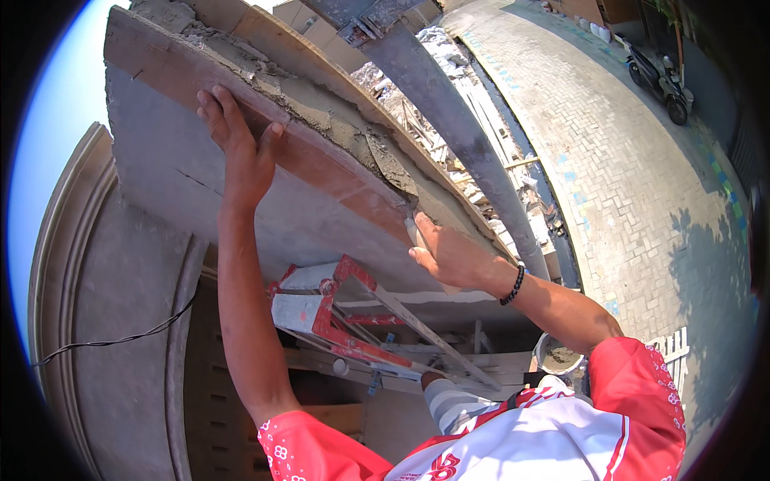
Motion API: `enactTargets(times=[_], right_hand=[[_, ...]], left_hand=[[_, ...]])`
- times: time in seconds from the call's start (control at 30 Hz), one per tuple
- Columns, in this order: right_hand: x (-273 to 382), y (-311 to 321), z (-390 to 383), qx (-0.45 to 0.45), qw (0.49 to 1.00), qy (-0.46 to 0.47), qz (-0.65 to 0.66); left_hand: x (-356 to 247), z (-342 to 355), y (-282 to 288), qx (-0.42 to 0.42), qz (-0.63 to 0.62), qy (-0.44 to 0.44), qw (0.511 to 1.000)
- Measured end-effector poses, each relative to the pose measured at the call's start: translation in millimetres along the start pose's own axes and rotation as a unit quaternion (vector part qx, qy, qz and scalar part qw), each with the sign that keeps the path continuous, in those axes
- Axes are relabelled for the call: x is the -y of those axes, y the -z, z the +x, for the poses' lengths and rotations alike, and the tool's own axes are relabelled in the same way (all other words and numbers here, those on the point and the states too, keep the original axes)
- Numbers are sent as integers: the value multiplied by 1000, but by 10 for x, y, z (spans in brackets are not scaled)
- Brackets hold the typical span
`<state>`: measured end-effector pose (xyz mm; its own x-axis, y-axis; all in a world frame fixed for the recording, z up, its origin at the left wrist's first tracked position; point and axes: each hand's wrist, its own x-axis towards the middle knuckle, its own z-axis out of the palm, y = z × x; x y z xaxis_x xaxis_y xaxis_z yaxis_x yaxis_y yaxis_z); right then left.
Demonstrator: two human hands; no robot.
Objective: The person scoops cement from a bucket with a trowel and applies it to a concrete beam, smoothing the surface repeatedly. The person works on a ladder outdoors, repeatedly refilling the trowel and spreading the cement along the beam.
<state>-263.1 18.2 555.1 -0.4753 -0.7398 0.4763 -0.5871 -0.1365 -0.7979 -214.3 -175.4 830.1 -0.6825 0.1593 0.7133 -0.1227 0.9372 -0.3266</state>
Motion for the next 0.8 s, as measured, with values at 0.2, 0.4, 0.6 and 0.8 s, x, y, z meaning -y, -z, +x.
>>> enactTargets(times=[0.2, 0.4, 0.6, 0.8], right_hand=[[-63, -261, -798, -46, 996, -43, 56], [284, 265, -741, -116, 981, -53, 148], [631, 754, 264, -127, 988, 82, 20], [1174, 975, 895, 71, 996, -21, -51]], left_hand=[[3, 6, -21, 9, 4, -6, 1000], [11, -20, -3, 7, 2, -11, 1000], [42, -14, 2, 1, -6, -6, 1000], [-36, 50, 9, 1, -26, -13, 1000]])
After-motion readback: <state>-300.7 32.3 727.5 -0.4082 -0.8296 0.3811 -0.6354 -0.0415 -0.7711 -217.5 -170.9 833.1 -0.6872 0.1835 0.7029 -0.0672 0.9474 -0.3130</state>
